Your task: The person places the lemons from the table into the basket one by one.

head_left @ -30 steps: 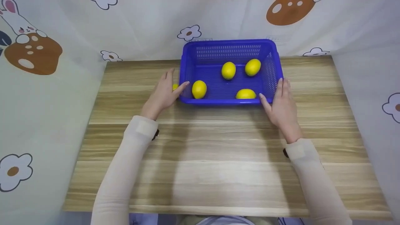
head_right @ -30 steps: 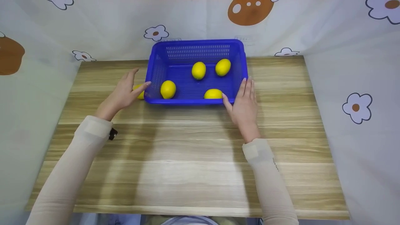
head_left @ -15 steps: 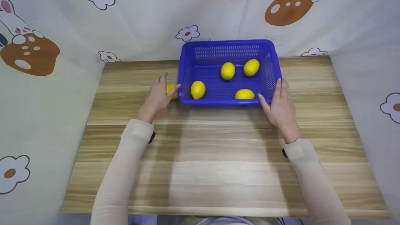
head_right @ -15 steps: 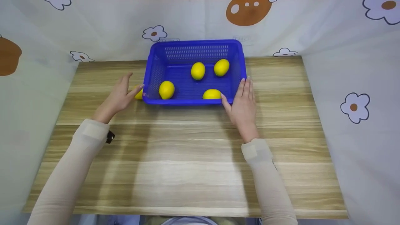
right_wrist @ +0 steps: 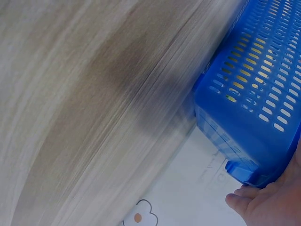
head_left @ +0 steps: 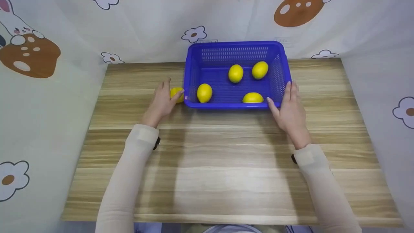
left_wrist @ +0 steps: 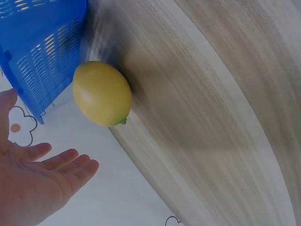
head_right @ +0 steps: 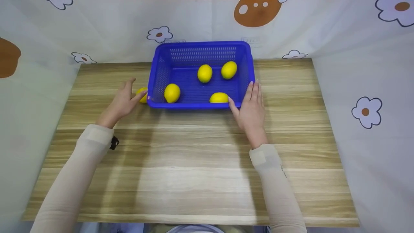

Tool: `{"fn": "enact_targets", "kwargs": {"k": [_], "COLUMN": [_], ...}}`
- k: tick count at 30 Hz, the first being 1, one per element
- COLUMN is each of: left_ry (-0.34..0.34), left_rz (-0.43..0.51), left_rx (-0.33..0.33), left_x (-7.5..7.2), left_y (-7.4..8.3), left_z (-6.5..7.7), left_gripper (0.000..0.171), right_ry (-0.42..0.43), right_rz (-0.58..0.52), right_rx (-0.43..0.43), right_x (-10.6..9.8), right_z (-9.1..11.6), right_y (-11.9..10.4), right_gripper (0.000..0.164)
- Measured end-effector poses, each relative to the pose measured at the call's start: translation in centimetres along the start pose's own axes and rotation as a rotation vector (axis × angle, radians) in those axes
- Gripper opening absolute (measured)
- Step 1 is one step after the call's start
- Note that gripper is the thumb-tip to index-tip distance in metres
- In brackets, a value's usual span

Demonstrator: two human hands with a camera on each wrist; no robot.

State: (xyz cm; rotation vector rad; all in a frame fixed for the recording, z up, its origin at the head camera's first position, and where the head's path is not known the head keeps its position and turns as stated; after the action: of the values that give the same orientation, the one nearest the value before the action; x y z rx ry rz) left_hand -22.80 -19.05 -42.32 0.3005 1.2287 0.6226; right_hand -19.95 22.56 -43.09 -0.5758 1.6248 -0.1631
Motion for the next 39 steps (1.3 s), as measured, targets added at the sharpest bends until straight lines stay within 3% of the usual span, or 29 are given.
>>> {"fn": "enact_targets", "kwargs": {"k": [18, 39], "left_ry": [0.007, 0.012], "left_rz": [-0.008, -0.009], "left_rx": [-0.049, -0.021], "left_x": [1.7, 3.1], "left_y": [-1.5, -1.5], "left_z": [-1.2, -3.0], "left_gripper": [0.076, 0.077], "right_ry": [-0.011, -0.029], "right_rz": [0.000, -0.001], "right_rx": [0.004, 0.023], "right_x": [0.0, 0.2], "right_z": [-0.1, 0.1], "right_y": [-0.1, 0.1], "right_gripper": [0.097, 0.099]}}
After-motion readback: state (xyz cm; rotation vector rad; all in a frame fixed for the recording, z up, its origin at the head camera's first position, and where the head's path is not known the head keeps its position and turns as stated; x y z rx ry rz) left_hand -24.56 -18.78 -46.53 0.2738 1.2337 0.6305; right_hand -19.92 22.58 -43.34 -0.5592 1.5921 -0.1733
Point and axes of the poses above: each hand's wrist, its own z-axis away from the middle knuckle, its own x-axis out of the palm, y = z × x, the point moved 9 cm from there along -z, towards the middle knuckle, and after that the axes turned 13 degrees about -x, right-handed, at the moved point
